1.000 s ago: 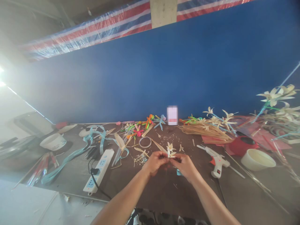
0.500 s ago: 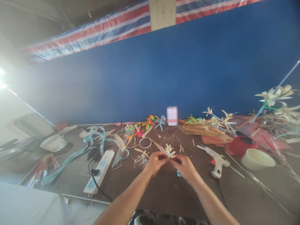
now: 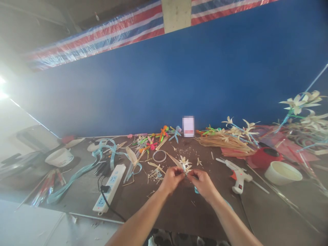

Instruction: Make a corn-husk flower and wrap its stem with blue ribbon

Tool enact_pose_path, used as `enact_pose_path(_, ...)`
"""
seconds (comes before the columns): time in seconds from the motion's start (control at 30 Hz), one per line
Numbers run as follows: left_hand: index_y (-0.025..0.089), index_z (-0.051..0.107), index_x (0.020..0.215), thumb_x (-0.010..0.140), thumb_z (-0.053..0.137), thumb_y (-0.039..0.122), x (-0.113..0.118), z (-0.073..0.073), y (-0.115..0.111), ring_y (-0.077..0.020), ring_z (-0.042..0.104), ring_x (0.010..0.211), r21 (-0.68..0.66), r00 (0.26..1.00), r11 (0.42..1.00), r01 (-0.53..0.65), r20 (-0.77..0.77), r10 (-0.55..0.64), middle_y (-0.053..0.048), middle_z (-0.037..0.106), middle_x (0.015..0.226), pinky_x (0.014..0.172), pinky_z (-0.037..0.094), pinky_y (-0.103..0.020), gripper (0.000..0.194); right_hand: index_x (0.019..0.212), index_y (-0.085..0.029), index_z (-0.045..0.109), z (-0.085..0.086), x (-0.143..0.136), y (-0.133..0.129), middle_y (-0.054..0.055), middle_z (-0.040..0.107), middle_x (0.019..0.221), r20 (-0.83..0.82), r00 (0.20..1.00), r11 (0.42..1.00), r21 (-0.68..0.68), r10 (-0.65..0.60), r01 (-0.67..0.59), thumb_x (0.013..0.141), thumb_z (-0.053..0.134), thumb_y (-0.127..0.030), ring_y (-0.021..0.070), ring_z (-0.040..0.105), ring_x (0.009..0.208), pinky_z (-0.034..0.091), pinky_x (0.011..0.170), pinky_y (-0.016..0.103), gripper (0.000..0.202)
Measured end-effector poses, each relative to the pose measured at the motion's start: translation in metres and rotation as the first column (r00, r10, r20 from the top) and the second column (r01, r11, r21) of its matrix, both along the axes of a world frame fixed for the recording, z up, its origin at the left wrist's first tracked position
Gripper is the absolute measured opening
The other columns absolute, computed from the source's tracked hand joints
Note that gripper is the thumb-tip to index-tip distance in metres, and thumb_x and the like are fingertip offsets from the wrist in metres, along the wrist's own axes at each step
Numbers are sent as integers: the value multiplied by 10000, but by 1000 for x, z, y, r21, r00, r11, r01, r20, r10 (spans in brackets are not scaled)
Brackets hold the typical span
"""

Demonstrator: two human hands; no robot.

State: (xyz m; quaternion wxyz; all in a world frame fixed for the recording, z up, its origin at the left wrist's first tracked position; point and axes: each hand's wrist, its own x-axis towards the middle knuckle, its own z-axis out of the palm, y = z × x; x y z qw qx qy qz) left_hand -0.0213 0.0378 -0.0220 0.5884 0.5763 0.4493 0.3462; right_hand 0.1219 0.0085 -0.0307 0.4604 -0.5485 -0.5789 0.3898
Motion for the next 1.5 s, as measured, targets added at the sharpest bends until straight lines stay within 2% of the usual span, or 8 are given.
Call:
enact_pose_path(0.23, 141, 555, 708, 644, 576, 296, 4, 0, -4, -109, 502, 508, -78, 993, 996, -31, 109, 39, 11, 543, 590, 516, 398, -227, 169, 659, -148, 638, 1, 0, -2, 27, 634, 606, 12, 1000, 1000, -2, -28, 28, 705, 499, -307, 173, 566, 615, 404, 585, 226, 216)
enact_pose_path(0.53, 138, 575, 660, 592, 609, 281, 4, 0, 0, -108, 478, 509, -36, 995, 995, -97, -11, 97, 17, 543, 546, 525, 367, -225, 161, 655, -154, 635, 2, -3, -5, 22, 640, 630, 31, 997, 998, 17, -68, 68, 698, 500, -275, 172, 570, 631, 403, 589, 223, 186)
enact_pose_path(0.73, 132, 590, 699, 590, 628, 318, 10, 8, -5, -102, 480, 524, -119, 993, 990, -69, 89, 80, 11, 552, 581, 544, 370, -225, 218, 661, -157, 626, 12, -1, -8, 16, 635, 619, 32, 994, 995, 21, -101, 101, 706, 498, -294, 168, 577, 614, 408, 577, 218, 193)
enact_pose_path(0.97, 123, 602, 705, 580, 646, 376, 13, 4, -6, -79, 454, 484, -166, 989, 981, -95, 98, 112, 12, 537, 569, 488, 336, -201, 285, 695, -176, 629, 14, 2, -12, 26, 650, 643, 65, 986, 988, 43, -152, 149, 715, 490, -312, 176, 592, 616, 417, 585, 227, 196)
enact_pose_path(1.1, 122, 601, 684, 560, 660, 355, 17, 7, -8, -60, 405, 430, -178, 979, 972, -151, 107, 171, 33, 485, 499, 441, 304, -191, 270, 688, -180, 632, 13, 1, -11, 34, 656, 643, 64, 983, 984, 50, -174, 171, 705, 499, -310, 178, 591, 596, 422, 572, 232, 186)
enact_pose_path(1.27, 120, 592, 661, 540, 665, 289, 22, 14, -11, -62, 408, 432, -250, 965, 954, -165, 157, 208, 33, 476, 492, 440, 321, -190, 220, 718, -183, 628, 14, 0, -11, 39, 663, 694, 62, 978, 979, 65, -198, 194, 713, 496, -312, 186, 597, 645, 423, 611, 237, 184)
enact_pose_path(1.5, 125, 575, 641, 533, 642, 254, 23, 9, -6, -68, 430, 421, -275, 957, 936, -218, 127, 260, 32, 492, 480, 420, 307, -181, 181, 726, -186, 615, 13, -3, -12, 32, 645, 648, 84, 976, 979, 65, -200, 195, 708, 492, -288, 179, 583, 602, 423, 595, 240, 161)
